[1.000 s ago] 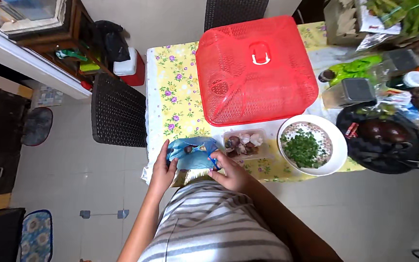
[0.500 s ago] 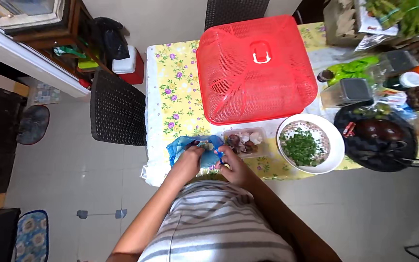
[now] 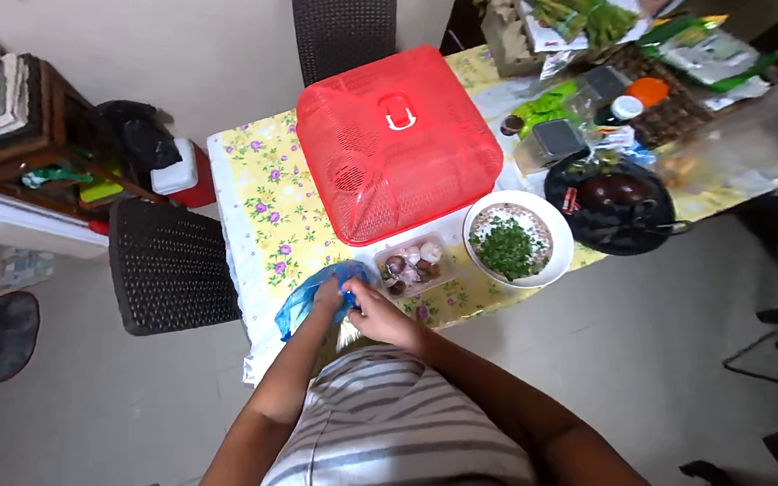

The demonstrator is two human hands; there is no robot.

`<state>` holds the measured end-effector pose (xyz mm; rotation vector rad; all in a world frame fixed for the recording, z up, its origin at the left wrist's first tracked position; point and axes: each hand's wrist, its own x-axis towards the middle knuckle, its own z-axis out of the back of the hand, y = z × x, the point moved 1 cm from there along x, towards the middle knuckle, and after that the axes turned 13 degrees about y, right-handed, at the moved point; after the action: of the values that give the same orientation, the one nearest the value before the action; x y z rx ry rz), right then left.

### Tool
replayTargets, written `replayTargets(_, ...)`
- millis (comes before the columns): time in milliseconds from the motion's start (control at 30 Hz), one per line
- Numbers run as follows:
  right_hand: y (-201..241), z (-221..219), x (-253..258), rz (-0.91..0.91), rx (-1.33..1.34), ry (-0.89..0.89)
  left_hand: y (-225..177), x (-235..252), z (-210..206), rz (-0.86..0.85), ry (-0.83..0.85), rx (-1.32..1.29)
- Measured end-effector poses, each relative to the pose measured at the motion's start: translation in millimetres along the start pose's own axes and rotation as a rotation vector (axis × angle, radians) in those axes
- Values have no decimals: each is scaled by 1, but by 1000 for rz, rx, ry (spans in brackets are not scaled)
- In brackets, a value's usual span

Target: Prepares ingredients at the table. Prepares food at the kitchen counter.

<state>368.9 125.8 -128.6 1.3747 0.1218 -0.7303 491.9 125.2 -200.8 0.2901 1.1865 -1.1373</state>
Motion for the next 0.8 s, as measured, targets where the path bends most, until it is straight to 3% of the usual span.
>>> replayTargets(67,0,-1,1,-13,-4,29,-26,-37,19,92,117,-41)
replayTargets(167,-4,-1,3,-18,1,36,-31,-44,19,164,164,23)
replayTargets(300,-11,-1,8,-33,2,31,16,20,-12,102,71,151)
replayTargets(500,-11,0,15,-27,2,-3,34,25,-27,22,-126,44)
replayTargets(667,-22,-3,25,-33,35,-52,11,-9,-3,93,43,158)
replayTargets(800,-36,-9,29,-9,68,-189,27,-15,3,-52,64,-85)
